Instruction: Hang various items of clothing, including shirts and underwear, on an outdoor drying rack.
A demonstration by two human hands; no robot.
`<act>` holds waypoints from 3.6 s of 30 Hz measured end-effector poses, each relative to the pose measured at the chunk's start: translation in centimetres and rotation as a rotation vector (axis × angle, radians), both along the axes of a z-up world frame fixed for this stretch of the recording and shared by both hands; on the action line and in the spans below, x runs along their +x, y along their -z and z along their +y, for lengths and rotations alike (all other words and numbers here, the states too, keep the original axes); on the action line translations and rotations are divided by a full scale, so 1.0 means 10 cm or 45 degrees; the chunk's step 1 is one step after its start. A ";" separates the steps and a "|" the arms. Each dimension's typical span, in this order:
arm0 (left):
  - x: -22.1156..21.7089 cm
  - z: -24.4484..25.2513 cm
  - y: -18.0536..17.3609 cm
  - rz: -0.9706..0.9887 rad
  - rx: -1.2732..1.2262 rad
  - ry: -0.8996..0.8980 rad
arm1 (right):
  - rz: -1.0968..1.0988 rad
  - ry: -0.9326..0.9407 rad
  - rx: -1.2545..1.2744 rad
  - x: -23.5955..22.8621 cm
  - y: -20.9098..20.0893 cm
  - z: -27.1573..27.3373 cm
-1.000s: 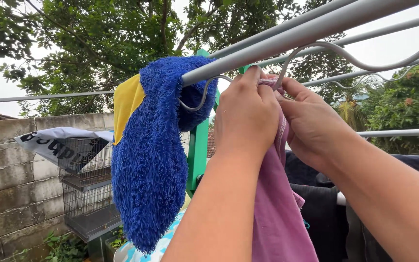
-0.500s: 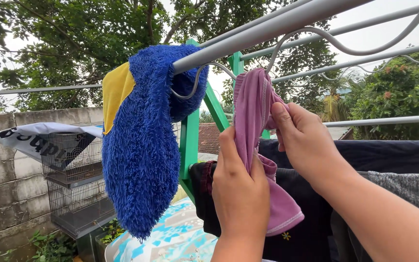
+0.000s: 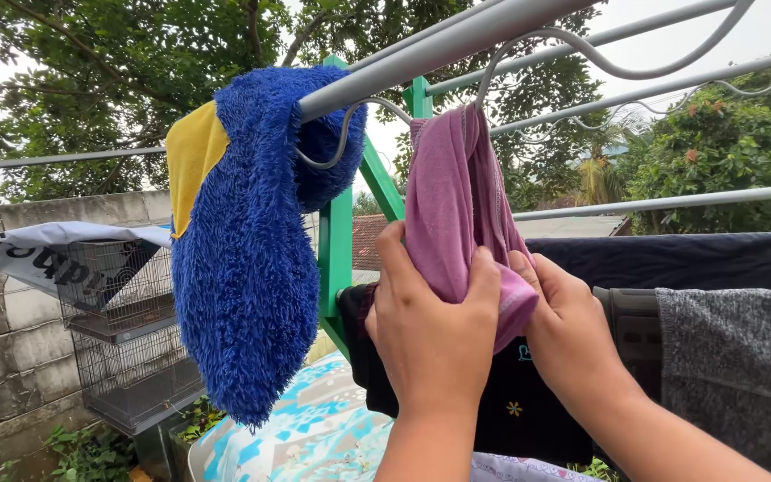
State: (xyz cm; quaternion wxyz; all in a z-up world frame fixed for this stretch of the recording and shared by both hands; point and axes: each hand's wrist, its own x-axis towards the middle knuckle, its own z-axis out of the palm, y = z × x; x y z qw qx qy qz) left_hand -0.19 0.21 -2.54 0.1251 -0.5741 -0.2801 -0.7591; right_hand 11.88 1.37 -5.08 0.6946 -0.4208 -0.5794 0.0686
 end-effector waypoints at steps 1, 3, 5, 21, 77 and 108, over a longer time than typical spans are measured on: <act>-0.02 -0.03 0.00 -0.002 -0.002 -0.001 | -0.002 -0.001 -0.002 0.01 0.03 0.03; -0.06 -0.08 -0.02 -0.032 -0.480 0.215 | -0.043 0.184 -0.245 0.05 0.09 0.08; -0.05 -0.01 -0.08 -0.047 -0.350 0.272 | 0.008 0.140 -0.219 0.00 0.14 0.07; 0.12 -0.13 0.28 -0.229 -0.564 0.552 | 0.402 -0.172 -0.136 -0.12 0.25 -0.24; 5.58 -5.33 1.91 0.508 -1.398 1.982 | 0.787 1.238 -0.297 4.66 1.55 -6.31; 8.40 -6.03 2.61 1.519 -1.582 2.072 | 1.235 1.821 -0.256 7.23 2.48 -7.55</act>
